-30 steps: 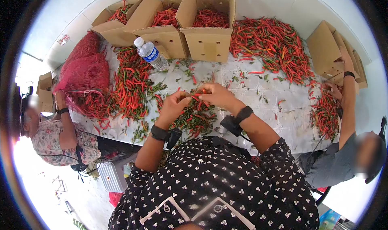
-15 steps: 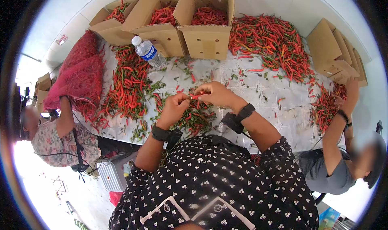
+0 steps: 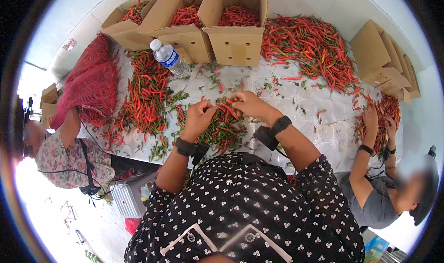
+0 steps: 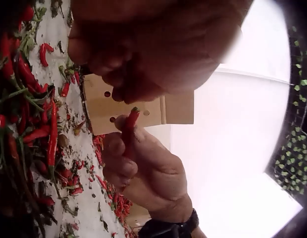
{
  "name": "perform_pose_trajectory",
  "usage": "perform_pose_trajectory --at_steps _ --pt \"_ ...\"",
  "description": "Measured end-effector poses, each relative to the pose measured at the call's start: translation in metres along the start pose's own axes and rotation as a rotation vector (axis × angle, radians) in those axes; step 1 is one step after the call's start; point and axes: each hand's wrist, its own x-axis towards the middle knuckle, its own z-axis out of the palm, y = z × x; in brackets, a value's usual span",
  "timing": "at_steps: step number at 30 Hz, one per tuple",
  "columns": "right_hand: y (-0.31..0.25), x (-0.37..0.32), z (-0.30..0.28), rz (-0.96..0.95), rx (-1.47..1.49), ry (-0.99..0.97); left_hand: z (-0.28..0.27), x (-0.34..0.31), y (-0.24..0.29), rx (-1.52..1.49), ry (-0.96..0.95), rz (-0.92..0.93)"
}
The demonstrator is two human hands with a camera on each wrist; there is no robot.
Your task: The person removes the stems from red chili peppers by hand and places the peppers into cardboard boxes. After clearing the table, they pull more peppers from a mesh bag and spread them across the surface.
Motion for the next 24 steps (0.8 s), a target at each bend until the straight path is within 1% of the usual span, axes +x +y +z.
perform_pose_trajectory --at_steps 1,2,4,5,7,8,10,11,13,14,16,17,19,20,22,23,24 --pt "0.009 0.003 -0.002 0.019 0.012 0.07 0.001 0.001 -0.002 0.161 -0.008 -0.014" --pt "0.018 0.007 -0.003 0.018 0.01 0.071 0.004 0.002 -0.004 0.16 -0.006 -0.012" --pt "0.036 0.014 0.0 -0.094 -0.39 0.239 0.015 0.002 -0.007 0.344 -0.092 0.086" --pt "0.043 0.017 0.002 -0.095 -0.393 0.239 0.021 0.002 -0.012 0.343 -0.09 0.087" --pt "0.045 0.021 0.013 -0.112 -0.638 0.26 0.033 0.002 -0.02 0.475 -0.076 0.2" --pt "0.046 0.022 0.018 -0.111 -0.637 0.262 0.038 0.003 -0.025 0.475 -0.077 0.202" --pt "0.046 0.022 0.025 -0.114 -0.787 0.32 0.04 0.005 -0.023 0.59 -0.08 0.172" --pt "0.047 0.023 0.025 -0.114 -0.787 0.321 0.041 0.005 -0.023 0.591 -0.08 0.173" --pt "0.049 0.027 0.022 -0.204 -0.773 0.331 0.036 0.003 -0.014 0.574 -0.129 0.123" --pt "0.051 0.028 0.018 -0.207 -0.774 0.33 0.035 0.003 -0.018 0.575 -0.126 0.122" --pt "0.049 0.025 0.011 0.086 0.102 0.227 0.028 0.002 -0.022 0.25 -0.109 0.149" --pt "0.048 0.023 0.008 0.087 0.101 0.226 0.028 0.002 -0.024 0.249 -0.109 0.148" --pt "0.036 0.012 0.004 0.129 0.523 0.158 0.022 0.001 -0.012 -0.142 -0.171 -0.073" --pt "0.03 0.01 0.005 0.13 0.522 0.158 0.023 0.001 -0.012 -0.143 -0.172 -0.073" --pt "0.021 0.008 0.011 0.116 0.52 0.204 0.025 0.002 -0.009 -0.125 -0.159 0.022" --pt "0.017 0.008 0.014 0.113 0.518 0.204 0.025 0.002 -0.007 -0.125 -0.157 0.025" --pt "0.013 0.006 0.018 0.065 0.479 0.236 0.023 0.002 -0.003 -0.108 -0.152 0.036"
